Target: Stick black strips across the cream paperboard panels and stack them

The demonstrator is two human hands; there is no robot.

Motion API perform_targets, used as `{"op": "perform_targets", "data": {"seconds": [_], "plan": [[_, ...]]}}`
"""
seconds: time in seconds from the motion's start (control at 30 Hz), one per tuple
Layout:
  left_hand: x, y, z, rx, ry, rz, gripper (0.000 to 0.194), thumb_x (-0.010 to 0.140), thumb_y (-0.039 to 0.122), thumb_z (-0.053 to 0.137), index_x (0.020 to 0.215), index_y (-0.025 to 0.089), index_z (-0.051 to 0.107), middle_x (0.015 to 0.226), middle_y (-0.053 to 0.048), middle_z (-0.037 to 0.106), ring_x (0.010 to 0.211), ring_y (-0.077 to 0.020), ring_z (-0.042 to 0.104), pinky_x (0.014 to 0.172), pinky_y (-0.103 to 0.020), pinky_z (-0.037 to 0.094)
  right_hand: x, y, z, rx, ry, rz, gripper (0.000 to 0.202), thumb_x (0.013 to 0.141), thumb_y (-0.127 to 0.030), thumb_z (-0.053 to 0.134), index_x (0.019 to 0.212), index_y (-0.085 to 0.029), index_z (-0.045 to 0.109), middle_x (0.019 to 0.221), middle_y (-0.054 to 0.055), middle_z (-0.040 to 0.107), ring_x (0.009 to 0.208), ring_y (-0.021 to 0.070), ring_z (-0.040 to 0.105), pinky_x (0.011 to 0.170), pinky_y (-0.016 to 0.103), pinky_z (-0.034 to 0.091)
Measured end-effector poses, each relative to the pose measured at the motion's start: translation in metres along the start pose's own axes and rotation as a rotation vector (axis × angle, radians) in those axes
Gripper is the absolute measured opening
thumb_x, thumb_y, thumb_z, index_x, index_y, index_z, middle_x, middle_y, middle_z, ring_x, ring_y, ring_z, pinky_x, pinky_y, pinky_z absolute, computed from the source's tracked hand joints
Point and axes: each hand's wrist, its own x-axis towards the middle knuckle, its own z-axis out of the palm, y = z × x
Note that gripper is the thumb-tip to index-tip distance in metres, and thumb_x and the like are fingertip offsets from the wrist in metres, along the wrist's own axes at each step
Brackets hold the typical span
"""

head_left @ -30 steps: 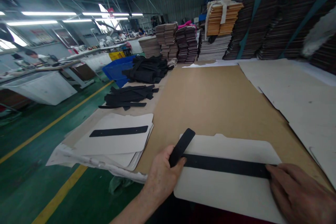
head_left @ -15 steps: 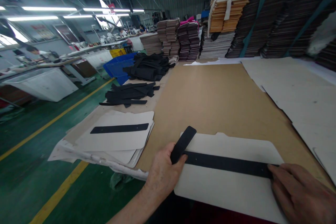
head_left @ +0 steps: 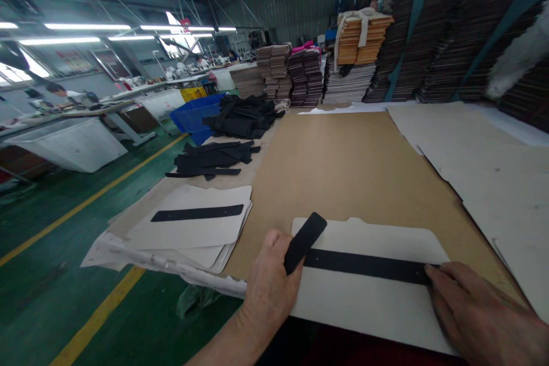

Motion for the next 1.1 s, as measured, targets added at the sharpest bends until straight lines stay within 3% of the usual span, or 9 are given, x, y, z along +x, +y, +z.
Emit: {"op": "perform_targets", "data": {"seconds": [0.1,0.23,0.37,0.47,0.63,0.87,1.0,1.1], "plan": [[-0.004,0.001,0.001,0.05,-0.088,0.084,0.024,0.077,0.006,0.049,0.092,0.023,0.057,0.098,-0.003,0.06,0.09,-0.0197,0.062,0.078,-0.03,0.046,0.003,-0.005,-0.01,-0.156,-0.05,-0.205,0.033,0.073,-0.012,0.048,0.094,-0.027,0.068,0.095,0.011,0.068,0.073,0.0228,0.065,0.048,0.031,0.05],[-0.003,0.001,-0.005,0.166,-0.269,0.26,0.055,0.065,0.0,0.047,0.113,0.026,0.056,0.114,-0.001,0.062,0.105,-0.022,0.061,0.088,-0.033,0.049,0.012,-0.022,-0.025,-0.28,-0.065,-0.241,0.06,0.067,0.0,0.046,0.12,-0.023,0.063,0.082,0.009,0.065,0.065,0.0211,0.064,0.049,0.028,0.055],[0.0,0.0,-0.014,0.392,-0.412,0.416,0.078,0.066,-0.004,0.039,0.134,0.035,0.047,0.128,0.0,0.058,0.097,-0.0219,0.066,0.083,-0.037,0.054,0.019,-0.034,-0.031,-0.376,-0.145,-0.244,0.063,0.063,0.003,0.051,0.117,-0.023,0.067,0.081,0.009,0.064,0.066,0.0222,0.064,0.044,0.027,0.053],[0.0,-0.001,-0.02,0.494,-0.456,0.48,0.078,0.072,-0.004,0.032,0.139,0.033,0.044,0.135,-0.002,0.055,0.101,-0.023,0.066,0.082,-0.038,0.056,0.019,-0.036,-0.032,-0.381,-0.224,-0.194,0.064,0.062,0.004,0.054,0.119,-0.022,0.067,0.085,0.01,0.064,0.07,0.0224,0.064,0.049,0.028,0.056],[0.0,0.001,-0.021,0.527,-0.479,0.476,0.076,0.071,-0.005,0.031,0.14,0.026,0.044,0.138,-0.004,0.054,0.109,-0.0242,0.064,0.088,-0.04,0.056,0.018,-0.035,-0.031,-0.345,-0.242,-0.174,0.063,0.062,0.004,0.057,0.12,-0.018,0.067,0.086,0.01,0.062,0.073,0.022,0.063,0.052,0.028,0.057],[0.0,0.004,-0.018,0.557,-0.534,0.412,0.088,0.066,-0.002,0.037,0.146,0.033,0.033,0.14,-0.003,0.05,0.095,-0.0245,0.069,0.083,-0.043,0.058,0.011,-0.029,-0.022,-0.269,-0.262,-0.13,0.057,0.064,0.0,0.056,0.119,-0.013,0.066,0.096,0.013,0.063,0.083,0.0251,0.065,0.06,0.031,0.06],[0.0,0.004,-0.014,0.563,-0.583,0.388,0.091,0.064,-0.001,0.039,0.149,0.03,0.028,0.145,-0.006,0.045,0.097,-0.0252,0.068,0.083,-0.044,0.058,0.008,-0.027,-0.025,-0.268,-0.25,-0.154,0.058,0.063,0.001,0.053,0.118,-0.012,0.065,0.097,0.013,0.064,0.083,0.0242,0.064,0.06,0.03,0.061],[0.001,0.006,-0.011,0.561,-0.549,0.383,0.086,0.067,-0.002,0.036,0.147,0.029,0.031,0.142,-0.005,0.047,0.099,-0.0252,0.067,0.085,-0.046,0.057,0.012,-0.028,-0.028,-0.284,-0.249,-0.15,0.056,0.065,0.0,0.052,0.119,-0.012,0.065,0.098,0.013,0.064,0.082,0.024,0.064,0.058,0.03,0.061]]}}
